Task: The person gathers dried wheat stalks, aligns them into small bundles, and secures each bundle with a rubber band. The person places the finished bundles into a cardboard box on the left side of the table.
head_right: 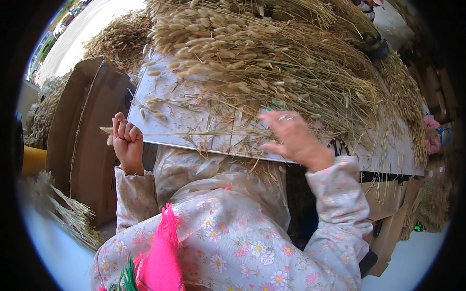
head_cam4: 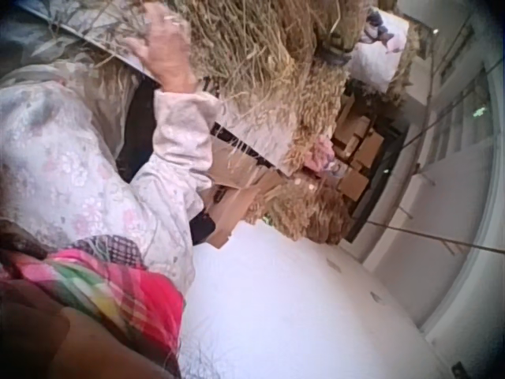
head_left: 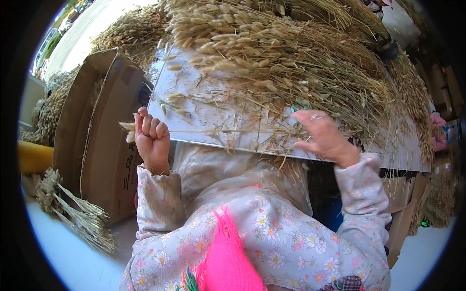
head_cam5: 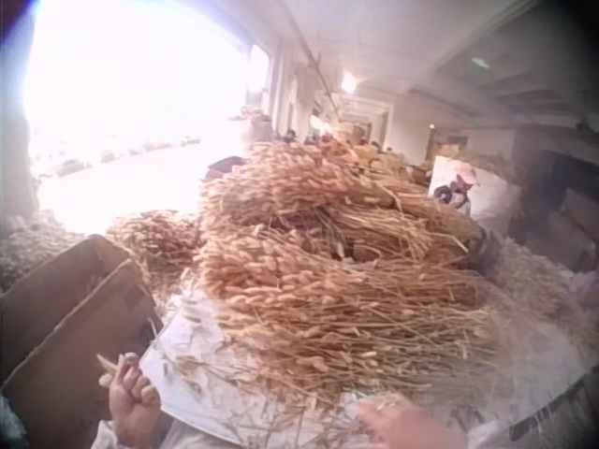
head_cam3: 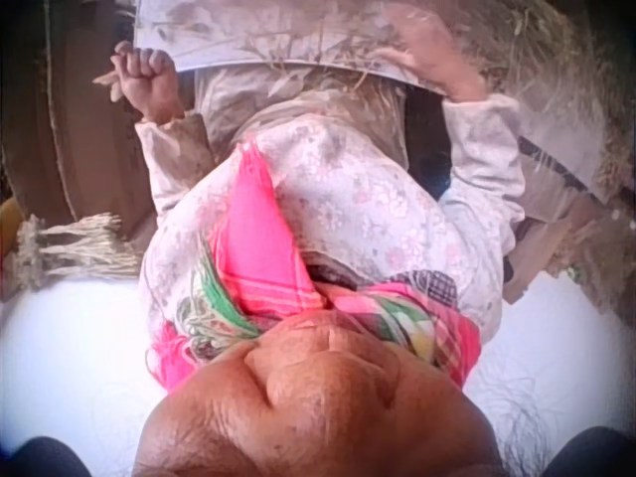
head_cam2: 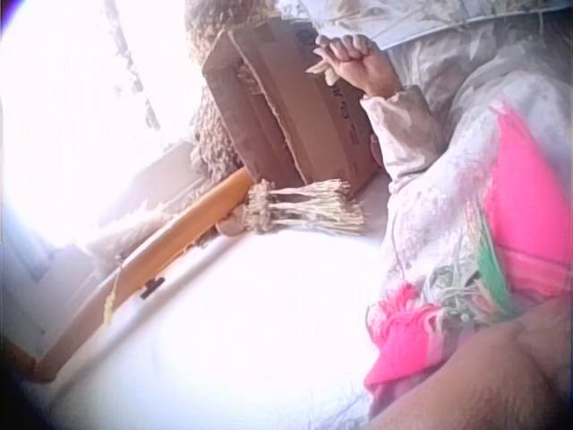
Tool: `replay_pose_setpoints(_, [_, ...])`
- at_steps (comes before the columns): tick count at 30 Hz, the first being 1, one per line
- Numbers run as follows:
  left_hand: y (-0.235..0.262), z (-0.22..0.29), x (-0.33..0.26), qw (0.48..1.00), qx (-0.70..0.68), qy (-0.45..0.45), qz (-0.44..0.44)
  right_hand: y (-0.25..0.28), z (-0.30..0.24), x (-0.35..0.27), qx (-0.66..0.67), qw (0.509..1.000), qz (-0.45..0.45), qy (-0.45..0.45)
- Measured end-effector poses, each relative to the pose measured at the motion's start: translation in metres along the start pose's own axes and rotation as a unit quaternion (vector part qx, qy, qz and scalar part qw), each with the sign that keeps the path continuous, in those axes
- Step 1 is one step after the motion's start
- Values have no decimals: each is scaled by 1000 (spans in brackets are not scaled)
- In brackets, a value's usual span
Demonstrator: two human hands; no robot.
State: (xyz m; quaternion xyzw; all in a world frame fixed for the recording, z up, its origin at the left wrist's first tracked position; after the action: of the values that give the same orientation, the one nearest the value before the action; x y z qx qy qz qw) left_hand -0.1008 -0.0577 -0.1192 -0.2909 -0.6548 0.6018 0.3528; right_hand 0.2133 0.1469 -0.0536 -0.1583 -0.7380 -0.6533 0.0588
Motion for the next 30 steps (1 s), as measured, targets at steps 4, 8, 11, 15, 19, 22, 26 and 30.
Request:
replay_pose_setpoints(4, [-6,10,-7,1000,2,-6,-1,-46,-34,21,130,980,-135,-72])
replay_pose_setpoints(8, [16,9,-9,998,-8,-19,55,14,-38,14,53,992,-102,-52])
replay_pose_setpoints(11, [41,-10,-7,996,-18,-5,88,60,-27,-13,-36,988,-129,-78])
replay_pose_setpoints(15, [60,-26,-8,994,-23,1,111,39,13,-55,-38,968,-205,-139])
replay_pose_setpoints(19, [62,-20,-20,986,63,-18,156,-6,59,-96,-135,877,-380,-261])
replay_pose_setpoints(22, [58,-16,-34,970,151,-36,186,5,39,-50,42,974,-176,-137])
replay_pose_setpoints(26, [49,-24,-45,963,198,-33,179,-33,17,46,131,984,-94,-78])
replay_pose_setpoints(30, [41,-29,-49,964,203,-26,172,-95,-12,141,138,989,-26,-43])
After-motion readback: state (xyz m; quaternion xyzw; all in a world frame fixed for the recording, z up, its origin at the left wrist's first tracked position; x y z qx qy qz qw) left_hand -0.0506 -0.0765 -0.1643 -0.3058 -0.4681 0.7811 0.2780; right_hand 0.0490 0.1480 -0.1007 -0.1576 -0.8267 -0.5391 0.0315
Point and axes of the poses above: each hand's wrist, its own x-axis towards the middle knuckle, its own y-axis out of the back of the hand, z = x × y, the point moved 7 cm from there along x, towards the middle knuckle, and after that the axes turned 4 degrees about z, right-handed, at the moved point
